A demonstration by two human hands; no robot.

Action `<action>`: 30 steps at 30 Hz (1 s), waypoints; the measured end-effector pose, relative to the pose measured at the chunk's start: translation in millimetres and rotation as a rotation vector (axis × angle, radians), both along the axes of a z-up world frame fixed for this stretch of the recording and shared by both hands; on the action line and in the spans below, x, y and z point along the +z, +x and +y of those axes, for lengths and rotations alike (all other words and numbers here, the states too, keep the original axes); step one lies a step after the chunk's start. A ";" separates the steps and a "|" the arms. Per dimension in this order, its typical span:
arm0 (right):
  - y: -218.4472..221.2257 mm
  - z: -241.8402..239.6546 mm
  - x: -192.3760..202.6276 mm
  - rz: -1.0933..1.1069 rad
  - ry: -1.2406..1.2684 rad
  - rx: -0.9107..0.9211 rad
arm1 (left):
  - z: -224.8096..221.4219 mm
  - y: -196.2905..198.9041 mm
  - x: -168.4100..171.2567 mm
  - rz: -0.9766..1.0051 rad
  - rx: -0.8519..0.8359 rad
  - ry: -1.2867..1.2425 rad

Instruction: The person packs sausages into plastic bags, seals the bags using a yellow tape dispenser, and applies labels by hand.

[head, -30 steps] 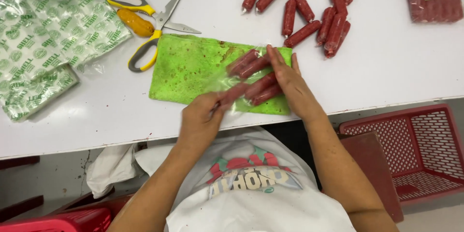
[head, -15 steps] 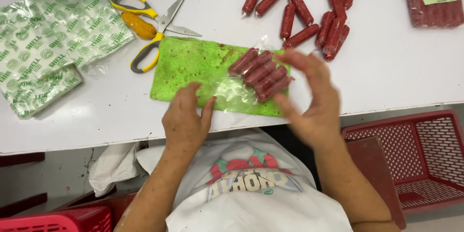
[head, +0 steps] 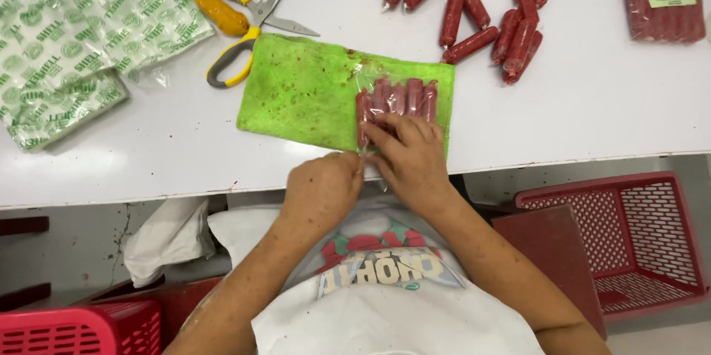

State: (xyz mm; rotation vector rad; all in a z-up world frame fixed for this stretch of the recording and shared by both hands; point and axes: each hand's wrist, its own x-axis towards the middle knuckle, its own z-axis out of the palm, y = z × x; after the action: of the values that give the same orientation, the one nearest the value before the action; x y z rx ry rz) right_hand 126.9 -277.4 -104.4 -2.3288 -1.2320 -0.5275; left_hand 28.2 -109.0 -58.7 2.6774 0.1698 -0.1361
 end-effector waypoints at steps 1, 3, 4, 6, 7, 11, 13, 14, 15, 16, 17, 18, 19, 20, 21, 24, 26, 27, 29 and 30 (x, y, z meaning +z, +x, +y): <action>3.3 4.4 -0.1 0.002 -0.005 0.000 | -2.8 -4.5 -8.9 0.002 0.000 -0.005; 13.2 12.9 2.5 -0.078 0.059 -0.009 | -8.5 -9.5 -23.8 -0.173 -0.074 0.092; 18.2 19.7 5.7 -0.084 0.060 -0.015 | -7.5 -10.4 -21.5 -0.180 -0.079 0.093; 28.2 31.3 11.7 -0.153 0.087 0.001 | -5.9 -10.6 -16.8 -0.214 -0.116 0.125; 33.3 38.6 7.7 -0.153 0.083 -0.019 | 1.0 -7.5 -21.9 -0.214 -0.135 0.121; 31.3 38.0 9.3 -0.141 0.095 -0.057 | 13.0 -6.0 -22.5 -0.160 -0.047 0.114; 11.6 15.5 16.7 -0.121 0.092 -0.084 | 12.3 -11.3 -18.6 -0.161 -0.035 0.102; -1.1 -2.0 18.4 0.052 0.141 -0.109 | 10.3 -13.1 -20.9 -0.318 0.011 0.128; -14.4 -21.8 20.4 0.231 0.182 -0.125 | 4.9 -17.4 -23.9 -0.468 0.070 0.147; -17.4 -27.7 15.8 0.240 0.174 -0.123 | 2.6 -5.0 -21.8 -0.458 0.075 0.141; -22.9 -34.6 10.6 0.313 0.254 -0.145 | -0.6 4.5 -20.6 -0.633 0.006 0.149; -28.7 -42.3 6.1 0.386 0.333 -0.169 | -4.3 13.7 -19.0 -0.808 -0.063 0.157; -28.1 -42.6 5.8 0.389 0.330 -0.167 | -5.3 23.6 -21.2 -0.805 -0.059 0.156; -27.3 -43.4 6.7 0.418 0.329 -0.120 | -6.9 33.6 -22.2 -0.810 -0.091 0.185; -24.0 -42.8 7.8 0.438 0.332 -0.072 | -7.1 46.2 -22.5 -0.822 -0.125 0.217; -23.1 -45.8 5.1 0.472 0.304 -0.063 | -2.2 76.8 -49.0 -0.850 -0.089 0.282; -19.9 -47.0 5.6 0.477 0.292 -0.038 | -6.0 83.5 -62.0 -0.858 -0.071 0.294; -16.4 -46.4 5.6 0.473 0.284 -0.013 | -6.5 88.5 -68.2 -0.874 -0.056 0.306; -14.8 -45.8 16.0 0.526 0.330 0.024 | -6.4 88.2 -65.5 -0.828 -0.069 0.312; -14.2 -46.0 21.1 0.579 0.372 0.054 | -6.8 88.1 -64.2 -0.781 -0.085 0.311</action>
State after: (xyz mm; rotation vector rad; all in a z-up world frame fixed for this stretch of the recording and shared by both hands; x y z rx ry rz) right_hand 112.7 -323.4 -83.3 -1.9263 -0.8327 -0.0386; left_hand 116.3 -115.9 -122.9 2.8130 -0.1846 0.9653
